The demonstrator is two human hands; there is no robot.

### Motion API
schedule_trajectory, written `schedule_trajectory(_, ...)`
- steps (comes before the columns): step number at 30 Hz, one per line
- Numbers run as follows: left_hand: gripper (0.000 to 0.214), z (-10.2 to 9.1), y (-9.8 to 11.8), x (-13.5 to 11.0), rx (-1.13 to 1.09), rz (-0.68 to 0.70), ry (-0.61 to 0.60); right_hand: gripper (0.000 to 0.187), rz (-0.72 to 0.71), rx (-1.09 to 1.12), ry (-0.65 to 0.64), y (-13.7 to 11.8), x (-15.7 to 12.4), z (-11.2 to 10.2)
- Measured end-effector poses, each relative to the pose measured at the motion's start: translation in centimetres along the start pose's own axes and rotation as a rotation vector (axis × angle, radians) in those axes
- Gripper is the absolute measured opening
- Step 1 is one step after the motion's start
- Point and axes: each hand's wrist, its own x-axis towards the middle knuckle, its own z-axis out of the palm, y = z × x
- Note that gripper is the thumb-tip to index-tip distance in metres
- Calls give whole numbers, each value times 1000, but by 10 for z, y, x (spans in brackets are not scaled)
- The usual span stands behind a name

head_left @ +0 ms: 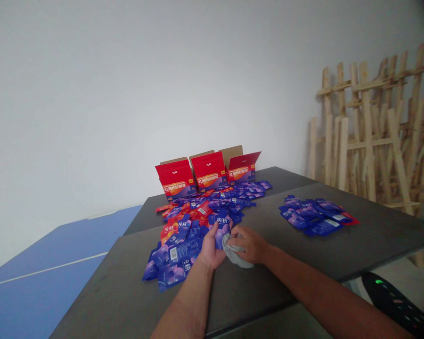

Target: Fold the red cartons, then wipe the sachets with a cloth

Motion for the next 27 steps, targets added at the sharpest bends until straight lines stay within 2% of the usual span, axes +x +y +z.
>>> schedule_trajectory(3,35,4,-6,-3,62,-16,6,26,74,-88,26,6,-1,-1)
schedule_trajectory(6,27,7,-10,-3,136,94,-2,26,178,-175,82,13,-1,-4)
schedule_trajectory(9,41,7,-12,-2,207,158,-45,25,263,-239,117,17,-2,-6)
schedule_trajectory(11,50,5,-13,-2,212,141,-55,24,319,-280,134,20,-3,-5)
schedule_trajectory(15,55,1,-10,-5,160,57,10,22,435,-298,189,30,-5,-5)
schedule_trajectory(20,41,-4,3,-10,40,-94,25,22,548,-181,344,42,-6,-10)
schedule_trajectory(23,36,-5,9,-7,-49,-41,76,21,513,-140,419,37,-4,-13)
schedule_trajectory(25,34,-4,10,-4,-72,30,116,20,401,-89,345,27,-3,-13)
schedule_trajectory(27,32,-2,10,-2,-72,80,137,20,232,-47,215,14,-2,-10)
